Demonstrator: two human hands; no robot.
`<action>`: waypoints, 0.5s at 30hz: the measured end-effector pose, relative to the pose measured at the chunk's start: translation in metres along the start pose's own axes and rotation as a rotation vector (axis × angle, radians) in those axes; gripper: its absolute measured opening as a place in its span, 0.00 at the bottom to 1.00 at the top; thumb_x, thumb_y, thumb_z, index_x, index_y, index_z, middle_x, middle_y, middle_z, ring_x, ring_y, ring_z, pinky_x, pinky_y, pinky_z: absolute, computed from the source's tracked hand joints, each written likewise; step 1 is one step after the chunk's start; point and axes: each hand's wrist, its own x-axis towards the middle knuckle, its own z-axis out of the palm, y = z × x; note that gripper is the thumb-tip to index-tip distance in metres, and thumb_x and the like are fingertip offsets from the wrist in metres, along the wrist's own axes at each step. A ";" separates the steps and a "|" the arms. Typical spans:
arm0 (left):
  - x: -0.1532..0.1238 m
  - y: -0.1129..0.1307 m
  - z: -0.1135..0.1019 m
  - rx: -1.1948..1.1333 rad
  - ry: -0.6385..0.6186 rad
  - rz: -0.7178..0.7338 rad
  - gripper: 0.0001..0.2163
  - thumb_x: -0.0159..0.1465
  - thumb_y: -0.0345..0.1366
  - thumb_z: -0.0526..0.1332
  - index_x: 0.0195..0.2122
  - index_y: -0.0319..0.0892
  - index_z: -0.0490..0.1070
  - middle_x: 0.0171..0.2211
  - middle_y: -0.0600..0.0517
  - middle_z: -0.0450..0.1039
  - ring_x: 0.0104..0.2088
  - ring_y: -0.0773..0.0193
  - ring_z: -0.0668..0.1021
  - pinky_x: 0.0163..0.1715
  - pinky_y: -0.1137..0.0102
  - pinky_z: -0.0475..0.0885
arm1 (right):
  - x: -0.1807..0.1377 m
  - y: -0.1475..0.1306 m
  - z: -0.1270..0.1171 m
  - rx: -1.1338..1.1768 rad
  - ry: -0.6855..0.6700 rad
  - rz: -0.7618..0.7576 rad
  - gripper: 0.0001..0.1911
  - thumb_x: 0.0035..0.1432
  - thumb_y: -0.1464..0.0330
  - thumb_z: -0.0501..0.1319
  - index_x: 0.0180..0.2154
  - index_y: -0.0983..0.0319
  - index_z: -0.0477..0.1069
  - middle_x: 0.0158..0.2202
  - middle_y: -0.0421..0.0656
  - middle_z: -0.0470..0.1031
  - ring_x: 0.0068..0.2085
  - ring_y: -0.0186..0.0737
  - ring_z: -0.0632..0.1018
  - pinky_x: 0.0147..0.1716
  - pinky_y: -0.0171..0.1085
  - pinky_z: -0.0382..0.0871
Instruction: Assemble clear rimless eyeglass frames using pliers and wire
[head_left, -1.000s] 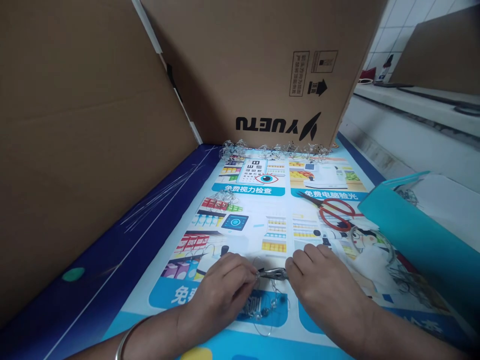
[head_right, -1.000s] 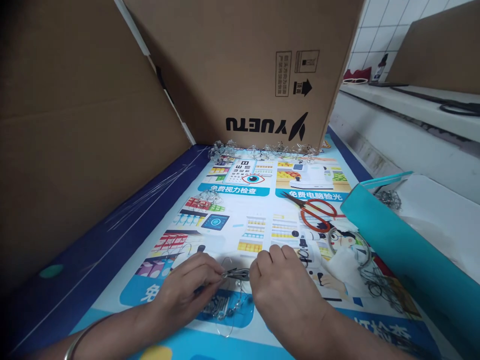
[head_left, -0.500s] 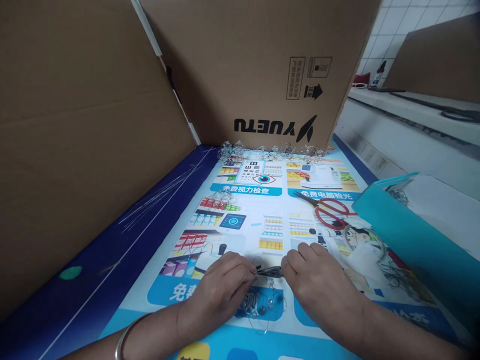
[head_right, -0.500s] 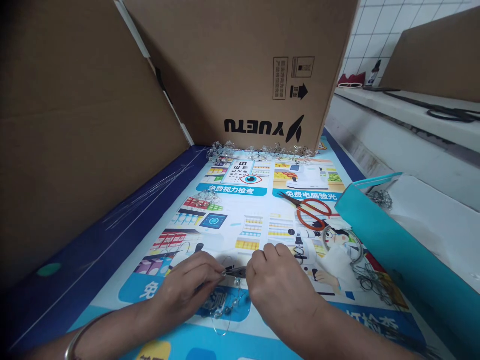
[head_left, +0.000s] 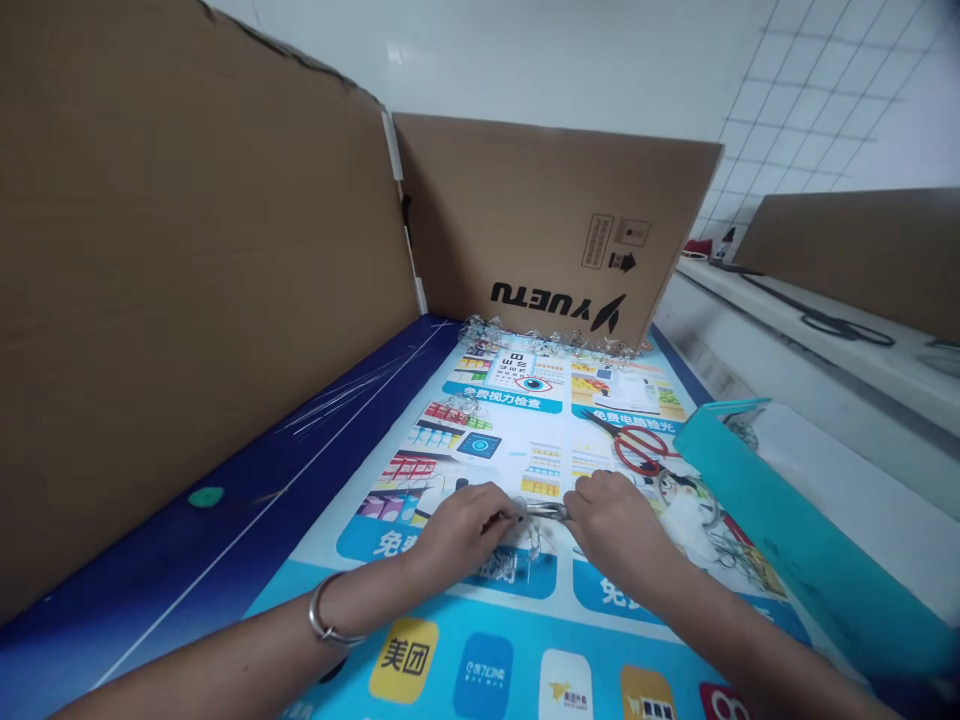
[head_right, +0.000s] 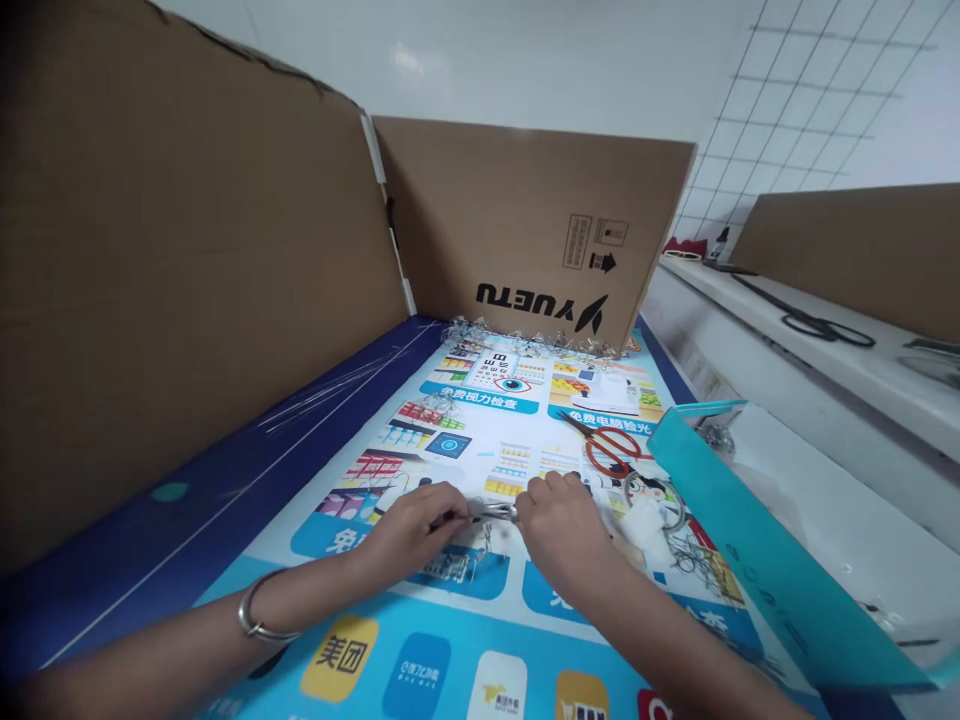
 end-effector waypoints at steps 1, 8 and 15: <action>0.000 -0.001 0.001 0.001 0.004 -0.029 0.04 0.60 0.29 0.55 0.31 0.41 0.68 0.30 0.52 0.70 0.33 0.64 0.71 0.33 0.71 0.65 | -0.001 0.001 -0.002 0.034 0.006 0.039 0.05 0.58 0.70 0.56 0.31 0.63 0.69 0.32 0.45 0.70 0.37 0.42 0.68 0.36 0.39 0.55; 0.002 -0.009 0.008 -0.028 0.043 -0.086 0.03 0.59 0.34 0.58 0.30 0.42 0.69 0.27 0.54 0.70 0.29 0.65 0.71 0.28 0.74 0.63 | -0.019 0.003 0.008 0.161 0.080 0.226 0.11 0.58 0.61 0.55 0.30 0.61 0.69 0.29 0.42 0.70 0.32 0.38 0.71 0.28 0.33 0.59; 0.002 -0.006 0.003 -0.096 0.026 -0.109 0.03 0.59 0.32 0.56 0.32 0.42 0.69 0.27 0.55 0.71 0.28 0.67 0.72 0.27 0.75 0.64 | -0.030 0.002 0.036 0.336 0.202 0.294 0.10 0.59 0.62 0.54 0.33 0.60 0.68 0.29 0.41 0.69 0.33 0.38 0.71 0.30 0.33 0.63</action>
